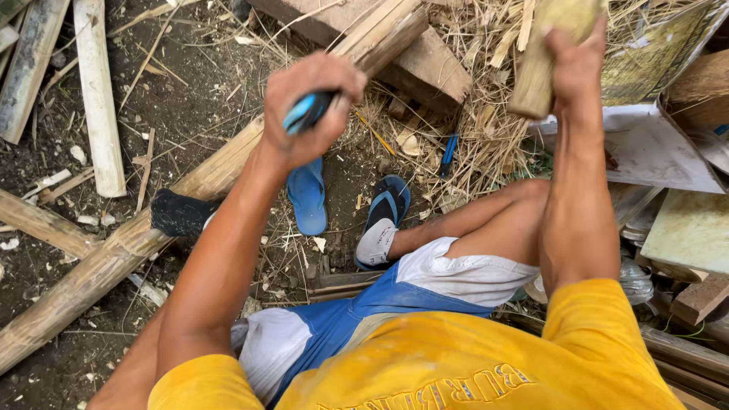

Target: The person sits on the ground and uses a machete to repeatedly strike and shape a cylindrical wooden log. They rotate the log to work on different sides, removing bark and smoothing the surface.

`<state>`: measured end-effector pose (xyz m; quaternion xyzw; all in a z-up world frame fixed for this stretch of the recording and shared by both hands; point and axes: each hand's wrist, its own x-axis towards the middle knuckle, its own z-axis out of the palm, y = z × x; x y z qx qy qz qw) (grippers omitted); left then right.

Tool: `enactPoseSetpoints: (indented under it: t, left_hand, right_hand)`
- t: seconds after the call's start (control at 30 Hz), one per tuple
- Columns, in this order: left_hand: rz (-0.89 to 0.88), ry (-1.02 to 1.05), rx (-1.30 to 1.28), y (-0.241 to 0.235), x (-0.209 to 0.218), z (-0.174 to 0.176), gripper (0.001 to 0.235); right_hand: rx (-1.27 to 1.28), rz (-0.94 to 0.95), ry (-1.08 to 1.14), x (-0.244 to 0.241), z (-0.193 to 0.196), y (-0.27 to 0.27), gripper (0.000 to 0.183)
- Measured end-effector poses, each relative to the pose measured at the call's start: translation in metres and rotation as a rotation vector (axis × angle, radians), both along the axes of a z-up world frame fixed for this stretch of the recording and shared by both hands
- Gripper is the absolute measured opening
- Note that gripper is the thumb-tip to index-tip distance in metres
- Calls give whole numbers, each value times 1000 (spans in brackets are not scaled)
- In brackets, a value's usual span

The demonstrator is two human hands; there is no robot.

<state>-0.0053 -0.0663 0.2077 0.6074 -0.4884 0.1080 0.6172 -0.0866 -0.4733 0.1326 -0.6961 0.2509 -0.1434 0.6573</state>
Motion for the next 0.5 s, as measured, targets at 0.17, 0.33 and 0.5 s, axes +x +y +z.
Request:
enactPoseSetpoints:
  t: [0.17, 0.33, 0.5]
  left_hand:
    - [9, -44, 76, -3, -23, 0, 16]
    - [127, 81, 161, -27, -20, -3, 12]
    - [323, 377, -113, 13, 12, -18, 7]
  right_hand:
    - [-112, 363, 65, -10, -75, 123, 96]
    - [5, 751, 204, -48, -79, 216, 106]
    - [53, 663, 348, -54, -55, 202, 103]
